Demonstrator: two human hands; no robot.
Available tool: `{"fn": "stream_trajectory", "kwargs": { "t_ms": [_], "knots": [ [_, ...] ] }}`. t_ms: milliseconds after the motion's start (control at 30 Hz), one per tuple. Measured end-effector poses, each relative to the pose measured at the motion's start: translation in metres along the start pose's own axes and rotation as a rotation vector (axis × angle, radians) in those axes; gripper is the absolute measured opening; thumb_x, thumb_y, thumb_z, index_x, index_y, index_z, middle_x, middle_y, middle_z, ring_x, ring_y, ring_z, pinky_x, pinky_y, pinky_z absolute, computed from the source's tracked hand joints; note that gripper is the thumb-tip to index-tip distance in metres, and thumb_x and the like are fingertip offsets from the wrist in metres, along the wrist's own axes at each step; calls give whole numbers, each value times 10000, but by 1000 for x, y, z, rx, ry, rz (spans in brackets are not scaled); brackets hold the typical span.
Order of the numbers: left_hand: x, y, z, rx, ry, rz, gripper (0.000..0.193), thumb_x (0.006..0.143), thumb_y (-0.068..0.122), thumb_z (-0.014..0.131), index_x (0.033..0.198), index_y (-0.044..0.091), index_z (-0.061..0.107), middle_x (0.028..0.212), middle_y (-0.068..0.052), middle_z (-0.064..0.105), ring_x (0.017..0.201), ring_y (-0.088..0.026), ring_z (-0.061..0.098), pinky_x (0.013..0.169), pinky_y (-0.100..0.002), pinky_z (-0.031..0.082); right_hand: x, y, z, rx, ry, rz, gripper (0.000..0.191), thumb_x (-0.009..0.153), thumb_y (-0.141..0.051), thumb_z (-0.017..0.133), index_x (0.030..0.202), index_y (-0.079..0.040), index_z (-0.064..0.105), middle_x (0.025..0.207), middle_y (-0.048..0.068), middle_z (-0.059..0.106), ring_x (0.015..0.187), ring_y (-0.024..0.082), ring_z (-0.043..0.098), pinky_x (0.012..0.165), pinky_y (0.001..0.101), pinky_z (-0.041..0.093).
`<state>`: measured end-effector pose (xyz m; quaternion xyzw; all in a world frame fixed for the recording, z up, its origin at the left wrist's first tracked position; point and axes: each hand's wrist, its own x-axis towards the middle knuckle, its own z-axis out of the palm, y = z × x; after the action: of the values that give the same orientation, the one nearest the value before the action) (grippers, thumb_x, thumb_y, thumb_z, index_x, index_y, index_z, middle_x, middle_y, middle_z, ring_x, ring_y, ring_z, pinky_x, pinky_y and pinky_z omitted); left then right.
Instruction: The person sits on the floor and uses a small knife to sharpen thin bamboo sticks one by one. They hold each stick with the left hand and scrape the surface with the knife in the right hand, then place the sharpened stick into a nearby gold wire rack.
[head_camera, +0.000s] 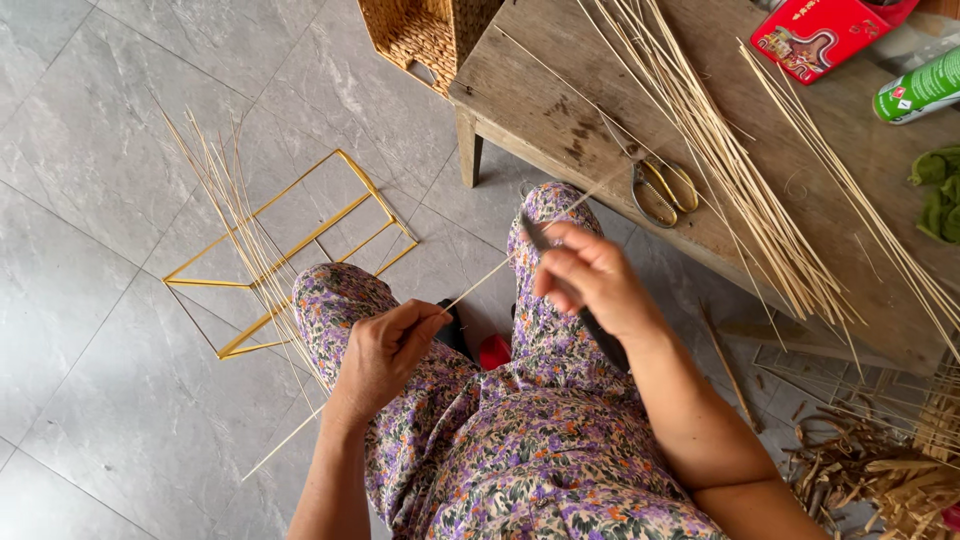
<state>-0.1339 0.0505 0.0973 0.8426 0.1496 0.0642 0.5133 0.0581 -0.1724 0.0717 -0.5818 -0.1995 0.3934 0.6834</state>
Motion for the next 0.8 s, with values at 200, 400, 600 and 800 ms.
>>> {"fn": "stream_trajectory", "kwargs": {
  "t_ms": [200,400,600,800],
  "knots": [
    [-5,-3,-13,4,-5,-75,134,949,150,679,1004,62,764,676,-41,698,564,-74,604,507,-274,492,-11,-21,-34,26,181,-132,277,1045,-161,599,1300,-65,647,785,59,697,555,64,555,456,188,389],
    [-5,-5,-16,85,-5,-49,138,938,162,683,997,76,773,658,-33,691,546,-83,626,499,-272,504,-13,-34,-56,53,325,-193,278,1052,-147,609,1307,-41,648,771,72,671,536,82,528,442,213,376],
    [-5,-5,-20,63,33,-126,156,958,180,654,997,82,769,634,-29,698,546,-88,653,507,-274,513,-18,-34,-69,121,402,-300,268,1079,-140,607,1330,-53,643,759,53,633,549,77,515,470,216,382],
    [-2,-3,-20,106,117,-146,181,981,191,623,1002,76,760,628,-33,687,555,-81,650,527,-267,513,-17,-43,-60,144,421,-357,416,1092,-170,599,1492,-77,534,785,44,616,561,64,481,483,212,374]
  ]
}}
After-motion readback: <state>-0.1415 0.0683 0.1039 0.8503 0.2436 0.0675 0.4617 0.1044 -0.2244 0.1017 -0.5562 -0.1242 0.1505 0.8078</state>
